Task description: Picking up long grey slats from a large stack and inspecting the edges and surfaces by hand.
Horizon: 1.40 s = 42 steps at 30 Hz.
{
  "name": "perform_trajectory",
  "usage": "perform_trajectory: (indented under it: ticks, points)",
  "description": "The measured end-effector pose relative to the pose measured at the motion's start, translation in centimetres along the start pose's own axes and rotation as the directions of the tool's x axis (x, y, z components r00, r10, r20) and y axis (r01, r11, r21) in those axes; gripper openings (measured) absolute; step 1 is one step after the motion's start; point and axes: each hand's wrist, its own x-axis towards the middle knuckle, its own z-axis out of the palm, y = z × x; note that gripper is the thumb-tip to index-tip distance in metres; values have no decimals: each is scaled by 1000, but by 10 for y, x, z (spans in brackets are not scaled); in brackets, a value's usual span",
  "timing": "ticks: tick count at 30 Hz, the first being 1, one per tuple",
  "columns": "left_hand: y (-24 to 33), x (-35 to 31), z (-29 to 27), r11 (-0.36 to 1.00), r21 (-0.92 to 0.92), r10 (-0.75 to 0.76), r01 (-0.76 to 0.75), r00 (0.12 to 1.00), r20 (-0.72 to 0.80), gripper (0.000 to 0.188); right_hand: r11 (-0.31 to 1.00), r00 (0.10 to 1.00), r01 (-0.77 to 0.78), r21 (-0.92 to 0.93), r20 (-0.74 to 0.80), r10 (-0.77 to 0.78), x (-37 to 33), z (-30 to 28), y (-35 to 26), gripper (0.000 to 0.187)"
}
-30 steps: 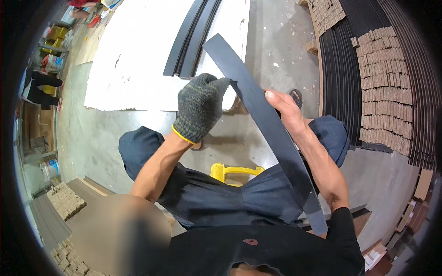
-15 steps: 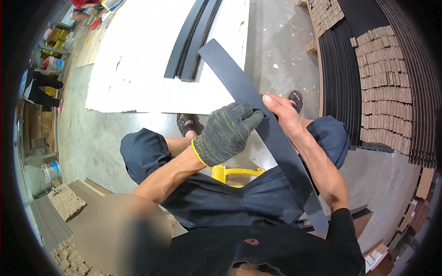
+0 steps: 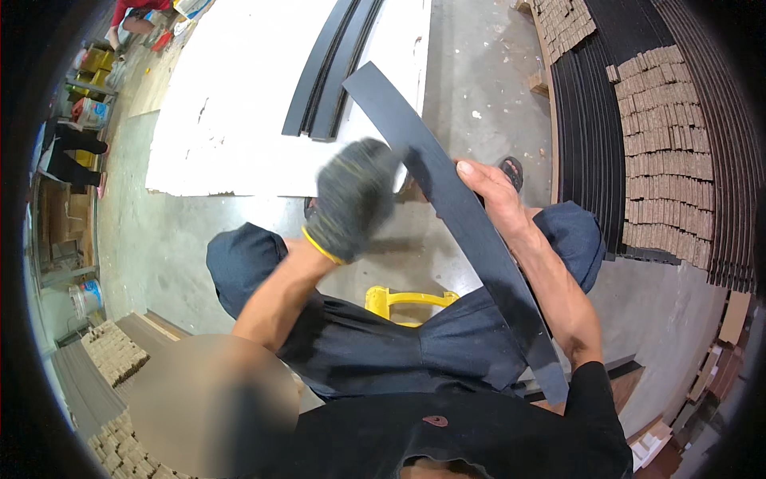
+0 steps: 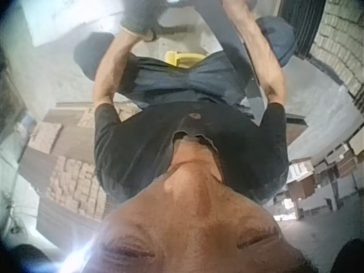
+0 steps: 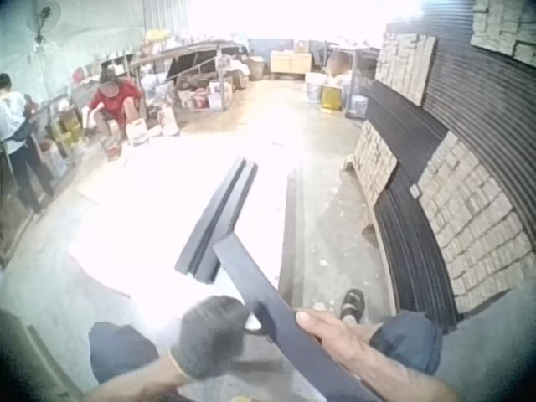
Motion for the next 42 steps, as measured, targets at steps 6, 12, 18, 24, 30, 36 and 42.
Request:
perform_trajectory:
  ticks: [6, 12, 18, 24, 30, 36, 42]
  points:
    - [19, -7, 13, 992, -109, 54, -57, 998, -37, 31, 998, 999, 37, -43, 7, -37, 3, -2, 6, 54]
    - [-54, 22, 12, 978, -78, -206, 194, 956, -209, 15, 999, 999, 23, -33, 37, -22, 2, -3, 5, 54]
    - [-66, 37, 4, 968, 40, -222, 248, 918, -328, 16, 1000, 996, 19, -22, 92, -17, 1, 9, -1, 56]
    - [-28, 25, 17, 966, 191, -166, 177, 984, -71, 14, 995, 996, -52, 83, 82, 45, 1, 4, 15, 55]
    - [7, -16, 20, 558, -829, -102, 22, 994, -42, 21, 951, 996, -72, 301, 78, 50, 6, -19, 15, 49]
    - [7, 13, 11, -69, -692, -384, 719, 621, 683, 28, 973, 994, 75, 219, -96, -55, 48, -14, -4, 41]
    - [-17, 6, 41, 285, -850, -364, 443, 870, 332, 31, 977, 985, 21, -213, -162, -56, 45, 5, -20, 46]
